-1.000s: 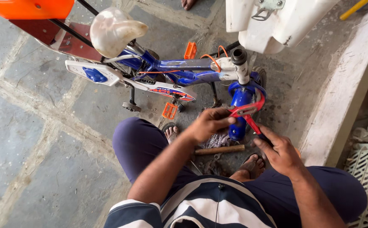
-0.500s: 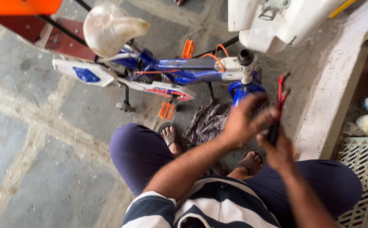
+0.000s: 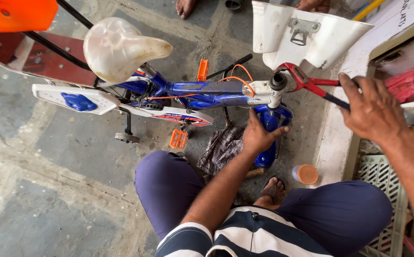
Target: The person uses a wrench and pliers to loosen and tighten bolts on the front fork and handlebar stem of a blue bicycle. They repeatedly adjust the front basket and wipe the fork area with a cloth while seated on the floor.
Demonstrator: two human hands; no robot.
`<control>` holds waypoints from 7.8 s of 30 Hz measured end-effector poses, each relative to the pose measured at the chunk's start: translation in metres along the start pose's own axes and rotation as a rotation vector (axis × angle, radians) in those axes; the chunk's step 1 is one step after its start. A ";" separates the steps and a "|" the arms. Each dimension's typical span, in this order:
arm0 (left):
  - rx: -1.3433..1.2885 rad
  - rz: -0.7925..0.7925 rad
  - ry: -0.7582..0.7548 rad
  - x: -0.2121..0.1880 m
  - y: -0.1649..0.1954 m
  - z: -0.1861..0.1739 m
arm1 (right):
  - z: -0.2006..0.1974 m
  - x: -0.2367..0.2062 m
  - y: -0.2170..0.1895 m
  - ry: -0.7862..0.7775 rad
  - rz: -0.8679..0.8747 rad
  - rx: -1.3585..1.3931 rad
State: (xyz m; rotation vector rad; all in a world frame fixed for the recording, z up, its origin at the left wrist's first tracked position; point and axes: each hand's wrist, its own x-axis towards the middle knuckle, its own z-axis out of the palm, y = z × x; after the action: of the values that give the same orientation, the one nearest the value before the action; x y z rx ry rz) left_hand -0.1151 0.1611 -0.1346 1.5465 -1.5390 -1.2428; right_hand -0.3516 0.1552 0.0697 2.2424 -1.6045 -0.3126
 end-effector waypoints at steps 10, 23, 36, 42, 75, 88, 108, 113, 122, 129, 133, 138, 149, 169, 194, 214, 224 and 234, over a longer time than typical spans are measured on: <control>-0.041 -0.071 -0.117 0.012 -0.011 0.000 | -0.048 0.045 -0.008 0.120 -0.194 -0.119; -0.052 -0.089 -0.135 0.013 -0.005 0.000 | -0.048 0.051 0.006 0.079 -0.195 -0.350; -0.097 -0.061 -0.111 0.018 -0.013 0.002 | -0.038 -0.002 -0.045 -0.249 0.191 -0.215; -0.088 -0.073 -0.113 0.007 -0.011 0.002 | -0.026 0.037 0.009 0.070 -0.081 -0.194; -0.071 -0.058 -0.107 0.014 -0.013 0.010 | -0.060 0.000 -0.050 -0.196 0.182 -0.243; -0.060 -0.050 -0.100 0.015 -0.011 0.008 | -0.015 -0.006 -0.023 -0.074 0.155 -0.375; -0.067 -0.074 -0.110 0.012 -0.007 0.006 | -0.042 0.036 -0.006 0.081 0.037 -0.226; -0.063 -0.054 -0.118 0.011 -0.010 0.007 | 0.002 0.076 0.014 -0.306 -0.091 -0.322; 0.061 0.249 0.423 0.000 -0.001 -0.003 | 0.053 -0.046 -0.015 -0.031 0.361 0.352; 0.216 0.689 0.516 0.032 0.098 -0.083 | 0.083 -0.141 -0.059 0.468 0.666 1.315; 0.761 0.271 -0.040 0.063 0.165 -0.111 | 0.083 -0.148 -0.074 0.911 0.529 1.871; 0.702 0.462 -0.171 0.067 0.192 -0.095 | 0.051 -0.156 -0.050 0.938 0.282 2.114; 0.802 0.542 -0.441 0.076 0.205 -0.094 | 0.017 -0.154 -0.017 0.873 -0.096 2.315; 0.342 0.897 -0.022 -0.028 0.190 -0.047 | 0.009 -0.197 -0.025 0.437 -0.061 1.953; -0.514 0.207 -0.731 -0.075 0.100 -0.009 | 0.060 -0.181 -0.075 -0.344 0.559 1.868; 0.114 -0.107 -0.115 -0.019 -0.003 0.019 | 0.046 -0.023 0.011 0.088 0.017 0.015; 0.020 -0.082 -0.114 -0.009 -0.007 0.011 | -0.030 0.027 0.006 0.093 -0.176 -0.298; -0.063 -0.070 -0.095 -0.007 -0.008 0.018 | -0.086 0.042 -0.027 -0.144 -0.152 -0.216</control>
State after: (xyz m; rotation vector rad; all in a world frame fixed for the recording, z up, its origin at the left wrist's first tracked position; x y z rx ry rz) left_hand -0.1274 0.1720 -0.1475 1.5318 -1.5008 -1.4094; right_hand -0.2812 0.1372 0.1382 2.2196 -1.3941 -0.6689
